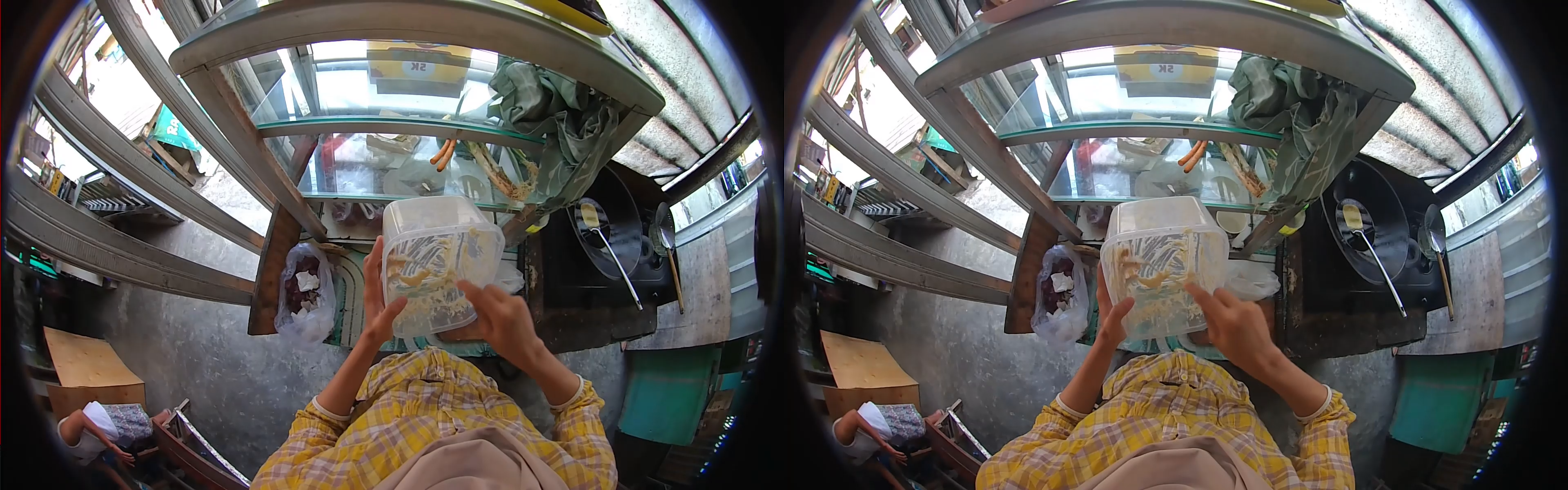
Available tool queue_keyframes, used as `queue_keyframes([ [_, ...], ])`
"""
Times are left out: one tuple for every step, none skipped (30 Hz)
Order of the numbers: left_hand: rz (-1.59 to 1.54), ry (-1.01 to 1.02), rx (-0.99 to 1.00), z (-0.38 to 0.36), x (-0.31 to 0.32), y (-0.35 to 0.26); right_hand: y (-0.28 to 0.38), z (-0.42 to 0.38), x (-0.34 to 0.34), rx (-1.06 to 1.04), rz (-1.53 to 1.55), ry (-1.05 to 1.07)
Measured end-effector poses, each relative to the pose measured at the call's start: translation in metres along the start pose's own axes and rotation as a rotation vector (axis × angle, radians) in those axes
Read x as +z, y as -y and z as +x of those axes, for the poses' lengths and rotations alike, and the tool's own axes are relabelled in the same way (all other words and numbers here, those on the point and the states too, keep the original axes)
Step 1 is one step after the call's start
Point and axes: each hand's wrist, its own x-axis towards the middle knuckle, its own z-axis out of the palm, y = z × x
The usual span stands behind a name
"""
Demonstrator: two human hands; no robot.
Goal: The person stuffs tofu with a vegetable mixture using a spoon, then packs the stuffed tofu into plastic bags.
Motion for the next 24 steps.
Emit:
queue_keyframes([
  [-0.004, 0.0, 0.001, 0.0, -0.001, 0.001, 0.0, -0.002, 0.003, -0.006, -0.02, 0.056],
  [-0.008, 0.001, 0.002, 0.0, -0.001, 0.002, 0.002, -0.001, 0.0, -0.013, -0.019, 0.048],
  [-0.016, 0.005, 0.002, 0.0, -0.001, 0.003, 0.005, 0.0, -0.005, -0.019, -0.016, 0.042],
  [-0.028, 0.001, -0.01, -0.002, 0.0, 0.004, 0.009, 0.0, -0.009, -0.023, -0.011, 0.037],
  [-0.04, -0.003, -0.021, -0.004, 0.0, 0.006, 0.012, 0.002, -0.012, -0.009, -0.006, 0.009],
  [-0.057, -0.013, -0.039, -0.006, 0.0, 0.011, 0.015, 0.005, -0.014, 0.004, -0.003, -0.02],
  [-0.082, -0.038, -0.055, -0.009, 0.0, 0.019, 0.018, 0.008, -0.014, 0.017, -0.002, -0.05],
  [-0.107, -0.063, -0.071, -0.011, 0.0, 0.027, 0.02, 0.007, -0.01, 0.012, -0.028, -0.034],
  [-0.138, -0.103, -0.087, -0.014, 0.001, 0.034, 0.022, 0.006, -0.003, 0.007, -0.055, -0.019],
  [-0.178, -0.138, -0.096, -0.017, 0.0, 0.039, 0.024, 0.004, 0.002, 0.0, -0.081, -0.004],
  [-0.218, -0.174, -0.103, -0.02, -0.001, 0.044, 0.026, 0.001, 0.005, -0.016, -0.087, 0.026],
  [-0.268, -0.204, -0.105, -0.02, 0.0, 0.037, 0.028, -0.003, 0.008, -0.034, -0.093, 0.057],
  [-0.276, -0.215, -0.098, -0.021, -0.001, 0.036, 0.029, -0.005, 0.009, -0.05, -0.099, 0.089],
  [-0.283, -0.226, -0.091, -0.022, -0.002, 0.035, 0.029, -0.004, 0.009, -0.038, -0.079, 0.101],
  [-0.247, -0.219, -0.074, -0.021, -0.005, 0.038, 0.029, -0.003, 0.007, -0.026, -0.059, 0.113],
  [-0.208, -0.207, -0.045, -0.022, -0.007, 0.04, 0.028, 0.0, 0.005, -0.015, -0.038, 0.125],
  [-0.169, -0.196, -0.015, -0.021, -0.008, 0.041, 0.028, 0.002, 0.003, -0.027, -0.021, 0.1],
  [-0.128, -0.18, 0.025, -0.019, -0.006, 0.039, 0.027, 0.006, -0.001, -0.04, -0.004, 0.075],
  [-0.105, -0.184, 0.044, -0.018, -0.004, 0.039, 0.027, 0.007, -0.004, -0.052, 0.012, 0.051],
  [-0.081, -0.189, 0.062, -0.018, -0.002, 0.04, 0.03, 0.007, -0.003, -0.058, -0.01, 0.042],
  [-0.075, -0.214, 0.061, -0.017, 0.0, 0.042, 0.033, 0.008, -0.002, -0.064, -0.033, 0.031],
  [-0.081, -0.239, 0.057, -0.017, -0.001, 0.044, 0.036, 0.009, 0.0, -0.07, -0.057, 0.02],
  [-0.086, -0.264, 0.053, -0.016, -0.001, 0.047, 0.037, 0.006, 0.004, -0.069, -0.077, 0.05],
  [-0.103, -0.289, 0.047, -0.015, -0.001, 0.049, 0.036, 0.001, 0.011, -0.067, -0.097, 0.079],
])
